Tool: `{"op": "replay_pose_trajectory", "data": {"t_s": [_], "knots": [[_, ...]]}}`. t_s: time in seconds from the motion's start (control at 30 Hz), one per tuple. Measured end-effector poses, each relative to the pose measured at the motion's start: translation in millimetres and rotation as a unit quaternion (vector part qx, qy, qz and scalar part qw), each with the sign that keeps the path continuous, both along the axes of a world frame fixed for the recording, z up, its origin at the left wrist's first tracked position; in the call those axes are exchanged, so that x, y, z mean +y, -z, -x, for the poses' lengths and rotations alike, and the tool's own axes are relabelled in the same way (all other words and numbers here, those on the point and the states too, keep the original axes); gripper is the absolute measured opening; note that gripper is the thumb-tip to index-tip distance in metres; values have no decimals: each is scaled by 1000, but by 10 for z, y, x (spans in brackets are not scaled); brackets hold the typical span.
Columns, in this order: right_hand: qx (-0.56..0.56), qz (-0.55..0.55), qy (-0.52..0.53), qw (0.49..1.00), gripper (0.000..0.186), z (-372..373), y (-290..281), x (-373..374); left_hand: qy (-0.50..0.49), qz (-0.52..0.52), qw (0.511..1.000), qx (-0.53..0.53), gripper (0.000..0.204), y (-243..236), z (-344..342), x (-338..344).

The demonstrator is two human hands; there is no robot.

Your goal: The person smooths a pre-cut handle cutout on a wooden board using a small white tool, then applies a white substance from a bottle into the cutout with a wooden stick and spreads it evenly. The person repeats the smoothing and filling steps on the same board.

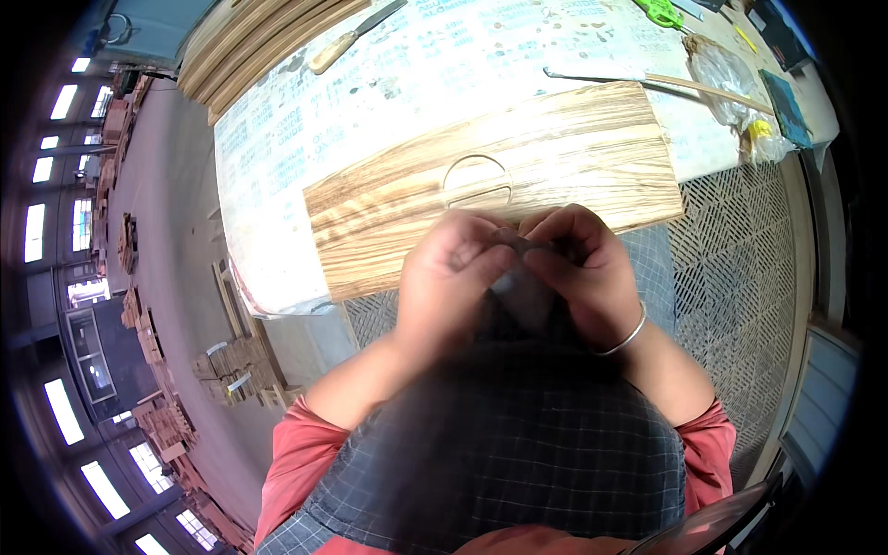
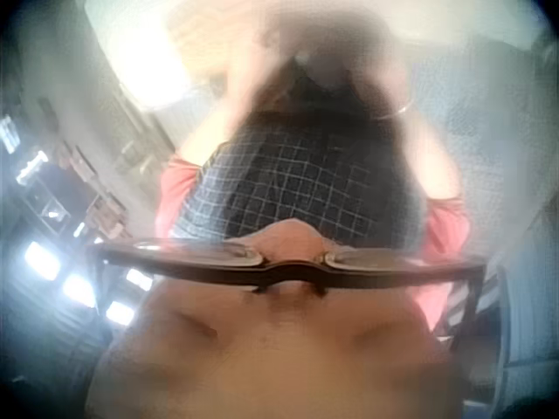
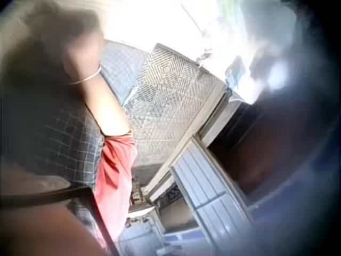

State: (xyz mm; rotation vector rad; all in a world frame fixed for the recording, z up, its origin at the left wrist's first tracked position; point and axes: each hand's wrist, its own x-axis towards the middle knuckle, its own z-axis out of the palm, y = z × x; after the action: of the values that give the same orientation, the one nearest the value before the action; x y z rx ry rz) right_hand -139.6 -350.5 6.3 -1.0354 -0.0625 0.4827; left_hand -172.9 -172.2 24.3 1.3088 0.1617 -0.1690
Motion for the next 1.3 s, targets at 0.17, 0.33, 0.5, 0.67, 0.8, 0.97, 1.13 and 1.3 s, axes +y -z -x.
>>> {"op": "replay_pose_trajectory", "data": {"t_s": [0.17, 0.33, 0.5, 0.67, 0.8, 0.97, 1.13, 1.3], "knots": [[-167, 260, 103, 946, 16, 36, -160, 68, -47, -2, 998, 38, 19, -152, 53, 2], [-43, 231, -3, 972, 11, 10, -220, 60, -69, -68, 995, -8, 18, -149, 36, 45], [31, 69, -130, 989, 17, -53, -131, 15, -6, -49, 997, -67, 16, -98, 11, 51], [23, 70, -143, 987, 23, -3, -116, 125, 75, 0, 995, -58, 36, -84, -16, 100], [-319, 330, -29, 888, 16, -135, -8, -41, -25, 61, 998, -1, 25, -20, 1, 430], [-489, 554, 176, 650, 18, -903, 99, -472, -90, -506, 857, -33, 15, 14, -118, 540], [-294, 729, 169, 595, 50, -960, 325, -741, -67, -575, 816, -10, 15, 114, -256, 418], [-304, 712, 157, 613, 53, -479, 290, -824, -98, -555, 826, 11, 16, 173, -236, 483]]}}
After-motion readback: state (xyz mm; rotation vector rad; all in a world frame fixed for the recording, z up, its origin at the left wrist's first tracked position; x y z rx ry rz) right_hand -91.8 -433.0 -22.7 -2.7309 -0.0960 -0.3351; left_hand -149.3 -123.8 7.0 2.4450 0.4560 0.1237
